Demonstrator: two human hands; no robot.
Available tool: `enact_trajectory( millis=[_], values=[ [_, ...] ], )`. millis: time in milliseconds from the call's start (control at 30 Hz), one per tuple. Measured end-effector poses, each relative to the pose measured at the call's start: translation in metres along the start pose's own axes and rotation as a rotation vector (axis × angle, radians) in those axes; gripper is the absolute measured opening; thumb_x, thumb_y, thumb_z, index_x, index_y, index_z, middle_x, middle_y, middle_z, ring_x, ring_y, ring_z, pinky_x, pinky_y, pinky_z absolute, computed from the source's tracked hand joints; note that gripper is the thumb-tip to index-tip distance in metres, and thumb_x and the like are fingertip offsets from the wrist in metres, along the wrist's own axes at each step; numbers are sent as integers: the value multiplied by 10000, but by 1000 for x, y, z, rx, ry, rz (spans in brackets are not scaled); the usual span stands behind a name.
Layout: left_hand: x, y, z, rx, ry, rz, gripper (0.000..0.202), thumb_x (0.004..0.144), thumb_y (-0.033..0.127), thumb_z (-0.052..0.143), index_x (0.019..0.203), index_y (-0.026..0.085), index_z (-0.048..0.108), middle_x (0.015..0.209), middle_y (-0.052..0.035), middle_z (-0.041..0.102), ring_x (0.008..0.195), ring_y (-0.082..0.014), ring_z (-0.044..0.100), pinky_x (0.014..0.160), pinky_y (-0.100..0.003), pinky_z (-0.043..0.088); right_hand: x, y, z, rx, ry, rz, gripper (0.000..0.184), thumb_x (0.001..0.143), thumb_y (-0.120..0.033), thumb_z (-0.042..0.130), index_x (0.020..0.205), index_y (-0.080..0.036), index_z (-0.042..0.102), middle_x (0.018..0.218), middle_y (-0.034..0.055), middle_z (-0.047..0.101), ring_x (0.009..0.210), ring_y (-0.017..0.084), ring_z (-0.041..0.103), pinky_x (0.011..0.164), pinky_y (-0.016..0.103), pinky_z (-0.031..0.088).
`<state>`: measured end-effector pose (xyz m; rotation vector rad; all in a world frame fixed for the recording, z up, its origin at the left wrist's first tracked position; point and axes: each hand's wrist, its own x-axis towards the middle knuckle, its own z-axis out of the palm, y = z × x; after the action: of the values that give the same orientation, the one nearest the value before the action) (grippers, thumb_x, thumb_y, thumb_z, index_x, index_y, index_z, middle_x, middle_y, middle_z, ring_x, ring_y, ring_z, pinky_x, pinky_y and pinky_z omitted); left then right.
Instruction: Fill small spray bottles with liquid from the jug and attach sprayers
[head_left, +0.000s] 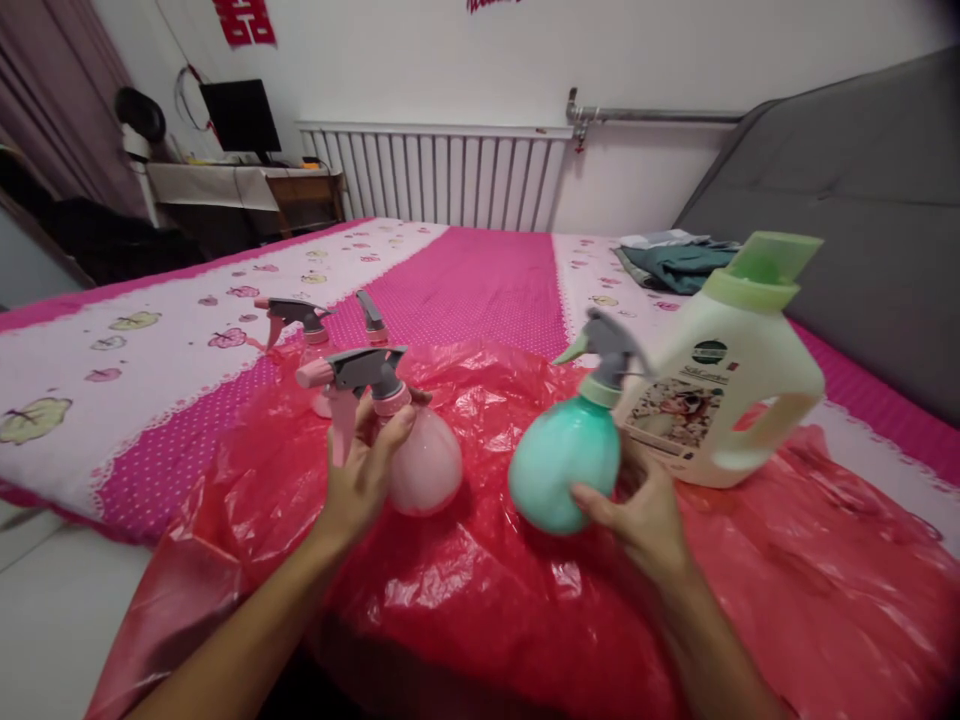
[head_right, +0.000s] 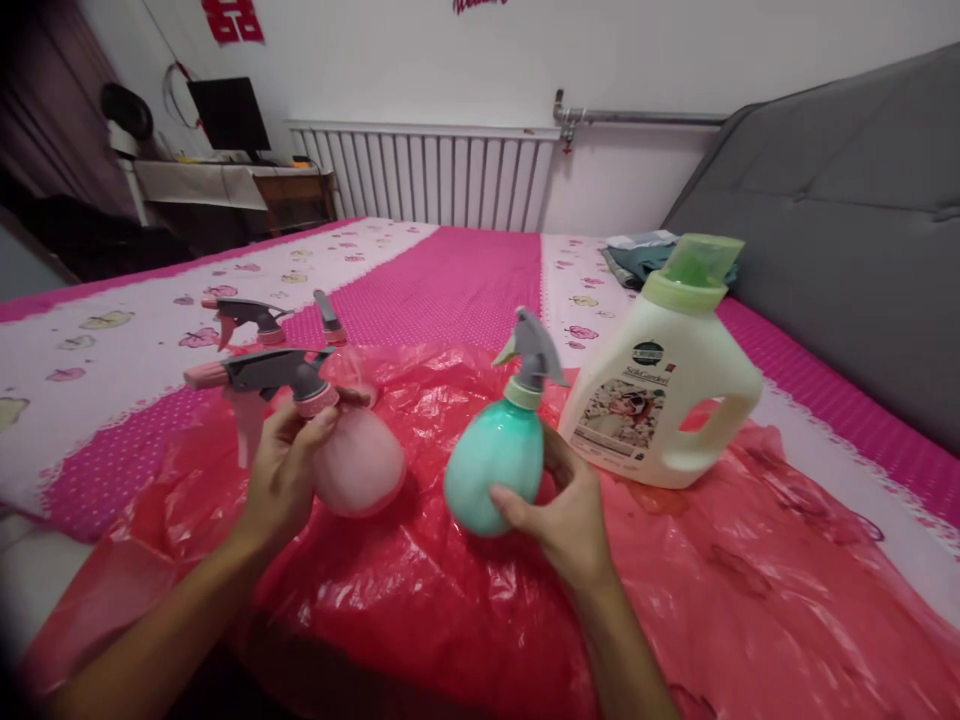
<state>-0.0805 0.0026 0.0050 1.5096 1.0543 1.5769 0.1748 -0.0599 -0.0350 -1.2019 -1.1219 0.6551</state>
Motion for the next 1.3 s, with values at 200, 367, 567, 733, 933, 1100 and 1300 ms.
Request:
enact_trajectory(
  millis=[200, 367, 567, 733, 933, 1100, 1300],
  values=[
    [0, 0, 3, -18, 8, 4, 284, 897, 491, 724, 985, 223, 762, 1094, -91, 799, 1097, -299, 727, 1009, -446, 552, -2, -5, -4, -119, 80, -85, 699, 553, -433, 920, 1177, -174, 736, 1116, 122, 789, 984, 325, 749, 829, 419, 619],
    [-1, -2, 3, -5, -2, -4, 308, 890, 512, 739, 992, 224, 771, 1086, -85, 803, 1071, -294, 727, 994, -429, 549, -2, -5, -6, -58, 28, -94, 738, 546, -489, 919, 1187, -177, 731, 1103, 119, 787, 985, 327, 744, 836, 427, 619],
    [1, -4, 2, 23, 5, -12, 325, 896, 530, 740, 1016, 230, 774, 1106, -82, 800, 1074, -293, 719, 1000, -434, 542, 0, 4, -4, 52, 18, -54, 800, 551, -567, 903, 1221, -171, 716, 1134, 141, 773, 1015, 338, 737, 817, 420, 622],
    [0, -5, 3, 15, -7, -8, 320, 909, 523, 733, 1034, 231, 770, 1124, -85, 797, 1106, -297, 722, 1023, -437, 540, 3, 3, -3, 12, 76, 52, 772, 543, -489, 935, 1205, -164, 709, 1206, 166, 754, 1083, 355, 726, 855, 432, 625],
    [0, -4, 4, 12, -18, -3, 310, 908, 527, 726, 1011, 238, 767, 1127, -87, 793, 1110, -303, 718, 1031, -452, 543, 4, 6, 0, 56, 156, 79, 821, 550, -548, 915, 1238, -158, 697, 1179, 164, 759, 1067, 350, 731, 845, 417, 632],
    [0, 0, 2, 27, -23, -3, 310, 911, 519, 728, 1013, 229, 771, 1112, -83, 796, 1085, -293, 721, 1007, -440, 545, 4, 2, -1, 58, 103, 101, 772, 539, -487, 958, 1195, -157, 718, 1213, 162, 753, 1069, 332, 733, 840, 400, 641],
    [-7, 11, -1, -19, 40, -15, 324, 906, 511, 726, 1028, 213, 759, 1106, -88, 800, 1107, -296, 726, 1025, -440, 538, 6, 3, 7, 47, 89, 141, 877, 540, -497, 948, 1290, -128, 682, 1292, 192, 725, 1120, 357, 724, 961, 493, 618]
  ],
)
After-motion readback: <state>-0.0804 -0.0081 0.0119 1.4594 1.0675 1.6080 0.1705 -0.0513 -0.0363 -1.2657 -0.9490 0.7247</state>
